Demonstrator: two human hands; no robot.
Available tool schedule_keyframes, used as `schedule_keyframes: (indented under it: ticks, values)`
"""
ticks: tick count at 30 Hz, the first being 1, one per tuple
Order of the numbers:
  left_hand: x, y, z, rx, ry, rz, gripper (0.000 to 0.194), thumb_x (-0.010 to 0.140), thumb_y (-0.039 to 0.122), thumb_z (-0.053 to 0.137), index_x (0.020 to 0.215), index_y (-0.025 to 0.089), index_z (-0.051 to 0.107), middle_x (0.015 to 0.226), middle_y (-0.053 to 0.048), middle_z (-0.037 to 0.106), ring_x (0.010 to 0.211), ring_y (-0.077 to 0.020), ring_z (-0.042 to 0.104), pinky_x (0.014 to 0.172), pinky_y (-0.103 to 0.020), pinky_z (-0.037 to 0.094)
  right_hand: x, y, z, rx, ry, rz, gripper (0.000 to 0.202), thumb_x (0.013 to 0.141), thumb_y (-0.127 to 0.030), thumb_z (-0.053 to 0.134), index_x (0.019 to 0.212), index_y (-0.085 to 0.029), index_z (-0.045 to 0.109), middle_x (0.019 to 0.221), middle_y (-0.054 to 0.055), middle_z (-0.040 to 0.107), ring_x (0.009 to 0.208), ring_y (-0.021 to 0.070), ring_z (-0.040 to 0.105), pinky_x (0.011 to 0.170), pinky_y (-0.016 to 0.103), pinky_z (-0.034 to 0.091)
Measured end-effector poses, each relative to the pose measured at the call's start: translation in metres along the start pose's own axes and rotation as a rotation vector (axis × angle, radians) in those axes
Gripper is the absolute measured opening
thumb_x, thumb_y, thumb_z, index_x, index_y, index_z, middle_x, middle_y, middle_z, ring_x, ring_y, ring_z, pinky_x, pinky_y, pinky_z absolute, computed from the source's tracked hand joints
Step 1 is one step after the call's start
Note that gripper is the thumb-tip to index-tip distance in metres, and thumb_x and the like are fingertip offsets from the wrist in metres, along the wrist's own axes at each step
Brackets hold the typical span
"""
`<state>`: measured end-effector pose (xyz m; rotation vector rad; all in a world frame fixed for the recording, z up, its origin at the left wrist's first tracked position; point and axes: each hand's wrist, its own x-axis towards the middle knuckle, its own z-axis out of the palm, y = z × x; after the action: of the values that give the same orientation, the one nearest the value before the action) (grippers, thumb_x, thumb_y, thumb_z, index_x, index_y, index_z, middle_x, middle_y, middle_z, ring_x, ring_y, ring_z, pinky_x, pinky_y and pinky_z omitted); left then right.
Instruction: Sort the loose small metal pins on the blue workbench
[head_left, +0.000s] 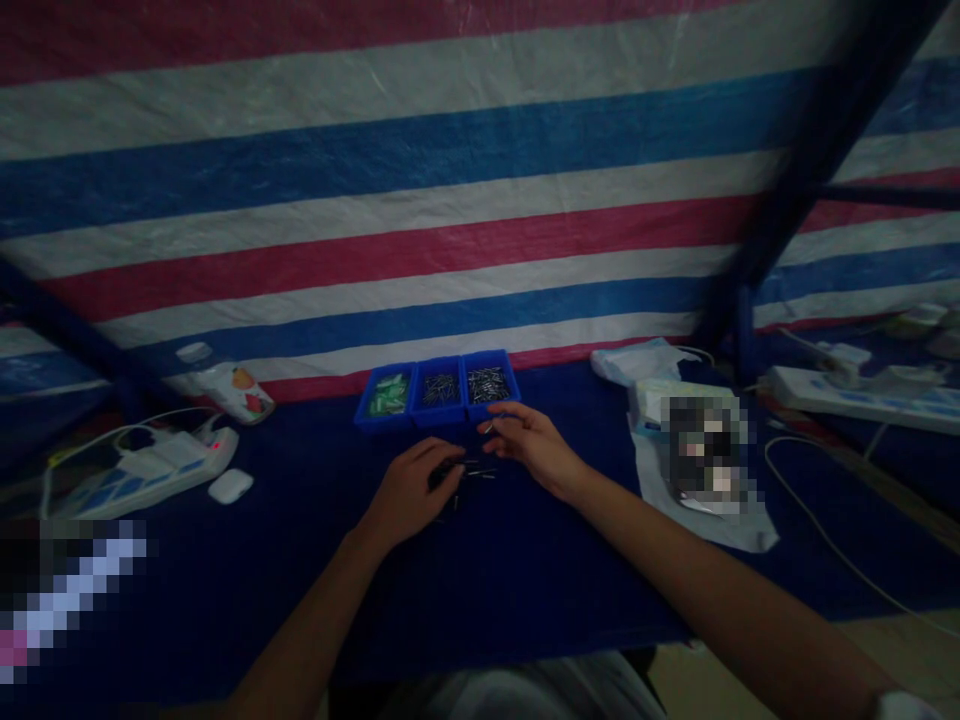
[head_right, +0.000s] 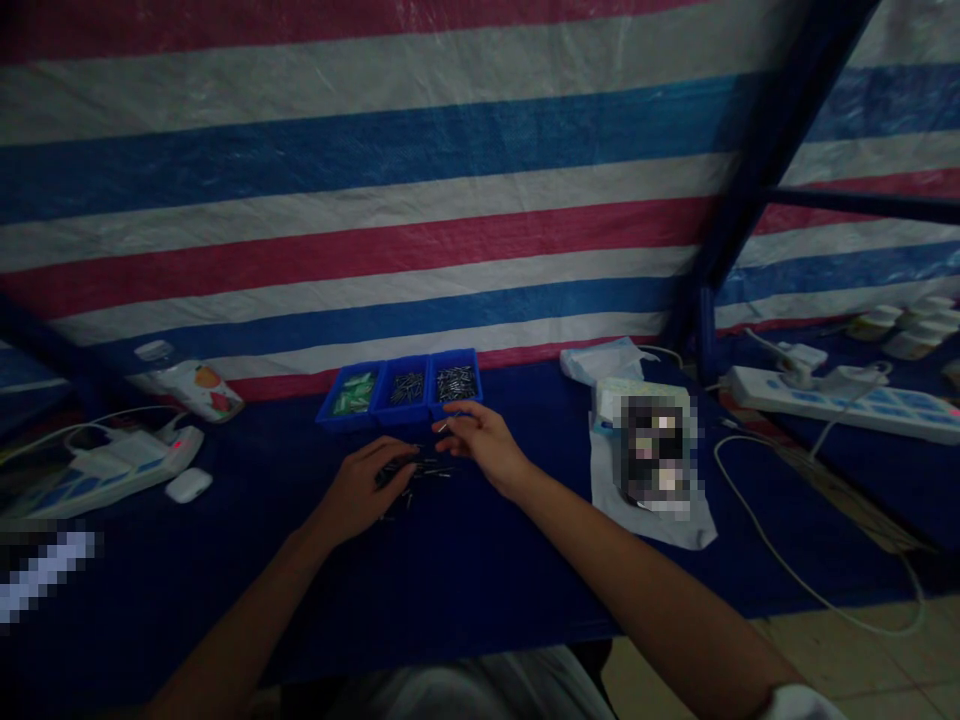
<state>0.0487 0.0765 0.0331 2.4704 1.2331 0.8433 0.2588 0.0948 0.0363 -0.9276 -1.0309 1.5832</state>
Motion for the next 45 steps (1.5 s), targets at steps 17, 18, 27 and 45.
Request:
schedule_keyframes:
  ticks: [17, 18, 27, 45]
  values:
    - [0.001, -0.001, -0.010, 0.009, -0.081, -0.092, 0.024, 0.093, 0.029, 0.051, 0.111, 0.021, 0.066, 0.092, -0.003, 0.068, 0.082, -0.0172, 0.066, 0.077, -0.032, 0.053, 0.013, 0.002, -0.003, -0.057, 0.000, 0.087, 0.042, 0.087, -0.057, 0.049, 0.105, -0.020, 0.056, 0.066, -0.002, 0.060, 0.043, 0.0084, 0.045, 0.045, 0.024, 0.033]
    - [0.001, -0.001, -0.010, 0.020, -0.081, -0.091, 0.024, 0.093, 0.029, 0.052, 0.111, 0.021, 0.066, 0.093, -0.003, 0.069, 0.082, -0.0174, 0.066, 0.077, -0.033, 0.053, 0.010, -0.001, -0.002, -0.163, -0.018, 0.086, 0.043, 0.088, -0.055, 0.046, 0.113, -0.021, 0.054, 0.071, 0.000, 0.063, 0.044, 0.0090, 0.047, 0.046, 0.024, 0.034]
    - [-0.001, -0.002, -0.010, 0.051, -0.082, -0.072, 0.025, 0.093, 0.033, 0.051, 0.110, 0.022, 0.065, 0.094, -0.003, 0.069, 0.084, -0.0186, 0.066, 0.080, -0.034, 0.053, -0.112, -0.012, -0.062, -1.432, 0.432, -0.505, 0.037, 0.090, -0.044, 0.050, 0.117, -0.023, 0.063, 0.109, 0.011, 0.068, 0.112, 0.0315, 0.053, 0.095, 0.050, 0.039]
    - [-0.001, -0.007, -0.012, 0.046, -0.089, -0.119, 0.027, 0.093, 0.034, 0.051, 0.111, 0.022, 0.066, 0.095, -0.004, 0.069, 0.083, -0.0188, 0.066, 0.079, -0.034, 0.053, -0.158, 0.011, -0.108, -1.639, 0.885, -0.455, 0.048, 0.090, -0.050, 0.043, 0.129, -0.022, 0.050, 0.123, 0.015, 0.060, 0.125, 0.0378, 0.041, 0.095, 0.055, 0.034]
